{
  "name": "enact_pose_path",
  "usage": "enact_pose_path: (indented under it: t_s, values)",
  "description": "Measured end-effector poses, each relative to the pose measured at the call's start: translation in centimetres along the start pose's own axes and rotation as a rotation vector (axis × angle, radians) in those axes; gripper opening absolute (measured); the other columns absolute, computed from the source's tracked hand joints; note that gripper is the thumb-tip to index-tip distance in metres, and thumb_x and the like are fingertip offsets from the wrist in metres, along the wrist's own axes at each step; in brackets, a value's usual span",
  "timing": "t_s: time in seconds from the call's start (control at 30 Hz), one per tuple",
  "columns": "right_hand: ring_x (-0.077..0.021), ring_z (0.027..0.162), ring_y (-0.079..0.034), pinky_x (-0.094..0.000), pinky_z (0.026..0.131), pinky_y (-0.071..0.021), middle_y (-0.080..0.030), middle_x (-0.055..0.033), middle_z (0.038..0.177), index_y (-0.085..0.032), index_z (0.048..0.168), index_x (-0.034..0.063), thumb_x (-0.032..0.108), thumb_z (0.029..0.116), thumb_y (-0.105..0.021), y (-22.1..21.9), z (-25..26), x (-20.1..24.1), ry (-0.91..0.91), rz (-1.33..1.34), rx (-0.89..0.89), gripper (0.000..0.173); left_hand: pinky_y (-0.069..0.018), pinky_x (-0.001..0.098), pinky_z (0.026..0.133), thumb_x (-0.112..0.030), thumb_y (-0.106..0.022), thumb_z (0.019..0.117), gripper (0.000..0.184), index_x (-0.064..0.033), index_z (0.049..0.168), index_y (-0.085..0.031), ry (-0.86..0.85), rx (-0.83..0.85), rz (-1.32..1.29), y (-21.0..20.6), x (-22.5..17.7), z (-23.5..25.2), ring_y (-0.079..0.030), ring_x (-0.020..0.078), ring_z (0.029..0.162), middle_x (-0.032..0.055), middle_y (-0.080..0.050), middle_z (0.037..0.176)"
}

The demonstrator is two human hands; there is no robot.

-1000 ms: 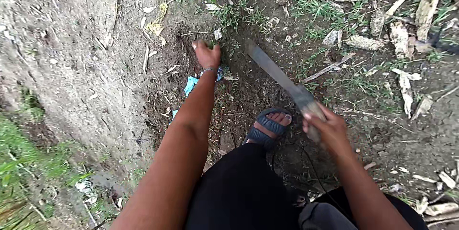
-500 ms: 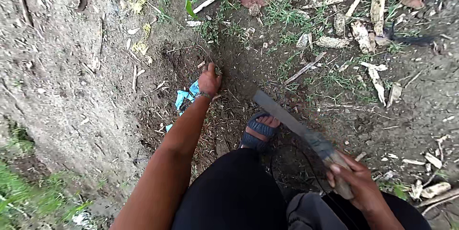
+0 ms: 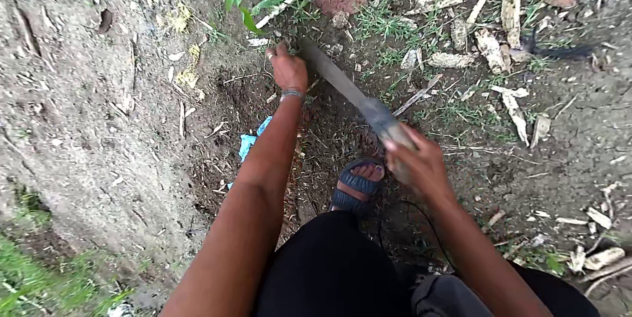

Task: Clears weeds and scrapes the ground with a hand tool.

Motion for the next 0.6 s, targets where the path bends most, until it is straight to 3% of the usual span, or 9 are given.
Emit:
enact_pose_path:
  t_s: [0.07,0.17,0.27,0.33,0.4,0.43,0.5,0.6]
  values:
    - [-0.0167,0.058,-0.064,-0.033,0.052,-0.0575,-0.069,-0.0066,0.082,-0.057,0.141,0.0017,0.033,0.0882,-0.071,5.4,-4.7,-1.3,-0.065,0.084,-0.042,0.063,-0.0482,0.0548,0.109,-0.006,-0.052,0.0988,0.044,-0.0026,0.142,-0.058,0.011,0.007,-0.059,0.0,1.9,1.0,-0.053,0.0397,0.136,0.0266,-0.046,0.153]
    - [-0.0127,0.054,-0.064,-0.0278,0.048,-0.0566,-0.07,-0.0023,0.074,-0.069,0.125,0.0118,0.036,0.0851,-0.08,9.6,-9.5,-2.3,-0.092,0.262,-0.075,0.048,-0.0468,0.0527,0.11,-0.005,-0.052,0.0988,0.041,-0.0003,0.139,-0.06,-0.034,-0.004,-0.104,-0.1,2.6,1.3,-0.055,0.0383,0.134,0.026,-0.051,0.148]
    - [-0.0132,0.055,-0.062,-0.0291,0.05,-0.0561,-0.068,-0.0018,0.074,-0.063,0.128,0.0045,0.03,0.0885,-0.072,6.7,-6.0,-2.0,-0.127,0.165,-0.073,0.048,-0.0493,0.0553,0.107,-0.02,-0.048,0.1066,0.041,-0.0064,0.143,-0.06,-0.181,0.05,-0.081,-1.4,-0.2,1.3,-0.058,0.038,0.131,0.0229,-0.052,0.149]
    - [-0.0153,0.057,-0.063,-0.0311,0.053,-0.0572,-0.067,-0.005,0.074,-0.059,0.133,-0.0001,0.021,0.093,-0.066,2.6,-0.3,-2.0,-0.173,0.08,-0.02,0.045,-0.0519,0.0602,0.1,-0.04,-0.045,0.1091,0.047,-0.0187,0.15,-0.057,-0.253,0.098,0.081,-2.8,-3.0,0.8,-0.057,0.0429,0.131,0.0228,-0.047,0.155]
    - [-0.0174,0.054,-0.064,-0.0313,0.05,-0.058,-0.067,-0.0088,0.07,-0.061,0.132,0.0012,0.013,0.0961,-0.066,0.1,2.9,-2.6,-0.19,0.103,-0.013,0.038,-0.0538,0.0618,0.094,-0.054,-0.043,0.1074,0.054,-0.0312,0.156,-0.049,-0.268,0.146,0.321,-4.6,-4.3,0.0,-0.051,0.0484,0.134,0.0239,-0.039,0.161]
    - [-0.0178,0.054,-0.065,-0.0316,0.05,-0.0581,-0.067,-0.0091,0.07,-0.06,0.134,0.0016,0.012,0.0961,-0.066,-0.5,3.1,-3.1,-0.181,0.118,-0.012,0.039,-0.0557,0.0613,0.09,-0.053,-0.046,0.1063,0.057,-0.0323,0.159,-0.043,-0.277,0.159,0.43,-5.3,-4.5,0.0,-0.05,0.0506,0.135,0.0254,-0.036,0.162]
    - [-0.0185,0.056,-0.066,-0.0333,0.053,-0.0592,-0.068,-0.0086,0.072,-0.058,0.137,0.0008,0.014,0.0952,-0.067,-0.6,2.1,-4.1,-0.14,0.123,-0.011,0.045,-0.0571,0.0628,0.088,-0.04,-0.058,0.1022,0.064,-0.0246,0.161,-0.038,-0.271,0.188,0.507,-6.5,-3.9,-1.1,-0.049,0.0534,0.136,0.0284,-0.034,0.162]
    - [-0.0167,0.061,-0.068,-0.0334,0.057,-0.061,-0.072,-0.0069,0.08,-0.056,0.14,-0.0038,0.02,0.0907,-0.071,-0.1,0.6,-3.4,-0.033,0.046,-0.031,0.057,-0.0561,0.0634,0.091,-0.024,-0.052,0.1056,0.055,-0.0145,0.158,-0.039,-0.222,0.215,0.518,-6.2,-3.6,-0.1,-0.056,0.0518,0.129,0.0282,-0.042,0.157]
Point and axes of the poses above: each hand's wrist, its own z-axis towards the middle knuckle, its own y-axis out of the back of the hand, x = y × z, the point moved 10 cm from there along z, towards the middle knuckle
